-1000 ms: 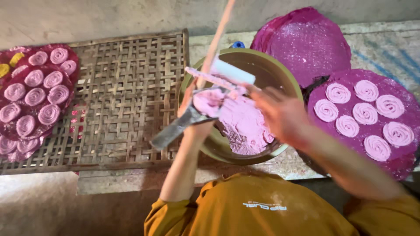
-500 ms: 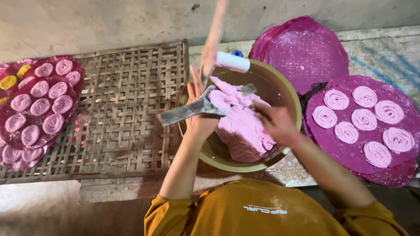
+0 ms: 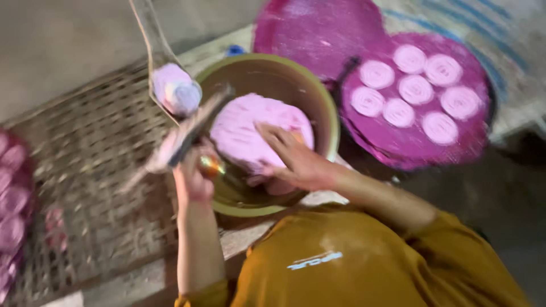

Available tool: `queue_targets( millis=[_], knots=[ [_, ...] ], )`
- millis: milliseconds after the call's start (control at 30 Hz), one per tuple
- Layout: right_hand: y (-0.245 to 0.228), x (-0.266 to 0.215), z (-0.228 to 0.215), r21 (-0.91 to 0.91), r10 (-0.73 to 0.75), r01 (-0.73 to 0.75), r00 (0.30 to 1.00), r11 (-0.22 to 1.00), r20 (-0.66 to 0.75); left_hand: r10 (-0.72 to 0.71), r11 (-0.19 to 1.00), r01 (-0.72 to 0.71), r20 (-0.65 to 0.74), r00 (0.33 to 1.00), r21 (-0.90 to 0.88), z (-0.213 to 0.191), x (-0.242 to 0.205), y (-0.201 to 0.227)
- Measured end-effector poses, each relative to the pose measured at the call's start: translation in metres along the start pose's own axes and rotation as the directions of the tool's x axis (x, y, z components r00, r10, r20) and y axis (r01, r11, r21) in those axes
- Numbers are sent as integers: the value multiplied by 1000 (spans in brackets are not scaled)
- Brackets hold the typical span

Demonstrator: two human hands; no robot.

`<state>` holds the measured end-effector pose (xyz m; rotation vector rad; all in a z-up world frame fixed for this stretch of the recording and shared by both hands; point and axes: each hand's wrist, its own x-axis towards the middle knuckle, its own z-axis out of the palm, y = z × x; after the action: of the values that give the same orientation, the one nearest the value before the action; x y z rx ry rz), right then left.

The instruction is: The person scoops pink paste from a bowl and loads it into a handheld extruder. They then press the extruder against a cylindrical mold to form spiral-shaped candles, placing each finished unit onto a purple tray.

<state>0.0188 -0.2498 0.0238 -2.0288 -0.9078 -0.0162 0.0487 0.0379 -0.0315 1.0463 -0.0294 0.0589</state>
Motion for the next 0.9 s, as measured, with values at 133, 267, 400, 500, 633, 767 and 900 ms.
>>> queue_targets(
  millis=[133, 267, 400, 500, 633, 767, 900],
  knots=[
    [-7, 11, -20, 885, 131, 188, 955, 426, -267, -409, 731, 603, 501, 763, -320, 54, -66, -41],
    [-26, -5, -71, 874, -30, 403, 911, 271, -411, -783, 613, 790, 117, 610, -19, 106, -82, -44],
    [-39, -51, -136, 750, 39, 328, 904, 574, -425, -395, 902, 165, 608, 689, 398, 159, -78, -19],
    [-47, -90, -168, 273, -265, 372, 895, 887, -360, -421, 889, 437, 617, 665, 137, 200, -81, -6],
    [-53, -142, -182, -293, -488, 423, 849, 857, -201, -488, 864, 430, 641, 592, 261, 243, -85, -13],
    [-46, -178, -192, -264, -265, 215, 949, 940, -171, -578, 808, 445, 666, 471, 387, 291, -90, -42],
    [-17, -201, -219, -139, -169, 145, 968, 980, -183, -575, 813, 412, 676, 461, 411, 346, -86, -80]
  ],
)
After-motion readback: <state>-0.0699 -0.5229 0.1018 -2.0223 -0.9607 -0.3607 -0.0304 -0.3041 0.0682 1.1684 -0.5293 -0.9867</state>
